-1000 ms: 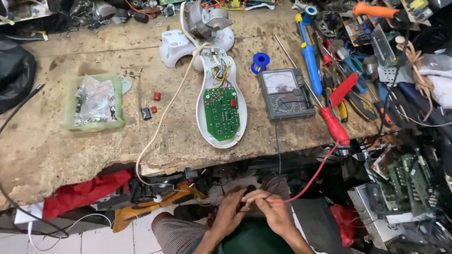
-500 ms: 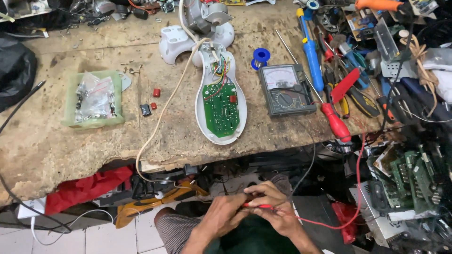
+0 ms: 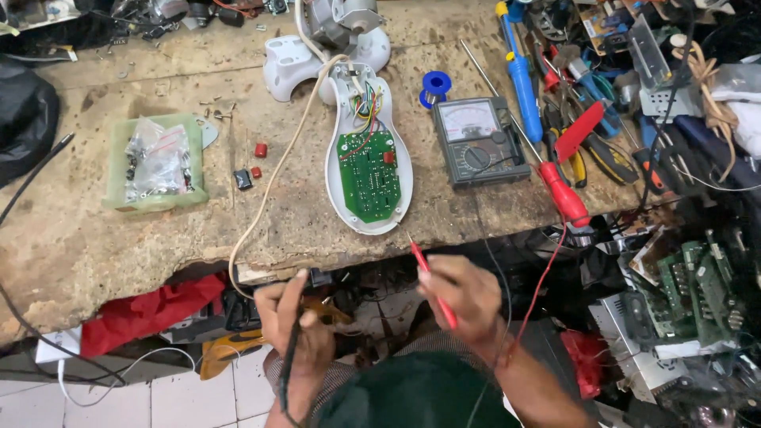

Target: Inspecting and testing a circuit board inside a device housing using a screwdriver and a multimeter.

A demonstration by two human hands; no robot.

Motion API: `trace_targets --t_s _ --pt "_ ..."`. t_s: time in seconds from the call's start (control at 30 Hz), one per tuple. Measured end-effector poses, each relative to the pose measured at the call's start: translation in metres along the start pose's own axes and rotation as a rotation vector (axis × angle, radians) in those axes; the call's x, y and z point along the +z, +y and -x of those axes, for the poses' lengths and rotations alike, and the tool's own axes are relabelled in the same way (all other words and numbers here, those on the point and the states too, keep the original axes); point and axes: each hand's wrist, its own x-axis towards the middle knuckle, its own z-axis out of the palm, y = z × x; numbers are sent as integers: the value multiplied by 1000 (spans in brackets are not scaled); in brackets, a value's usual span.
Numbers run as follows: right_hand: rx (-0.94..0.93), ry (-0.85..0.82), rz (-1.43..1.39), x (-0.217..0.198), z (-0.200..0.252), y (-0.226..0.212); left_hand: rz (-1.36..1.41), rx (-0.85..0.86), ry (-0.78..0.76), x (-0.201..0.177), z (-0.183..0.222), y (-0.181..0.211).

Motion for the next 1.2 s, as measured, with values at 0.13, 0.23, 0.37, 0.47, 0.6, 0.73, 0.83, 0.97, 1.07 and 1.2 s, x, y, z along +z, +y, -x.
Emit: trace_targets --t_s 0.13,0.23,0.37,0.47,0.6,0.73,0.83,0.97,1.07,1.2 --pt "482 263 -499 51 -30 19 222 110 64 37 -36 -14" --pt "596 313 -619 65 -48 30 323 128 18 60 -65 -14" --pt "569 203 -596 67 -53 37 319 111 -70 69 -78 -1" --pt "668 162 -573 65 -47 45 198 170 -139 70 -78 -1" --pt "585 104 -586 59 -49 53 114 205 -141 71 -80 1" --pt "549 95 -616 57 -53 54 153 162 -159 70 -79 3" --pt "524 81 -632 57 -53 59 135 156 -151 71 -78 1" --pt "484 73 -656 57 -54 61 107 162 -148 72 -76 -2" --pt "507 59 -674 58 -48 66 109 163 -142 73 -76 -2" --pt "484 52 -648 58 -50 66 110 156 -137 75 -73 -6"
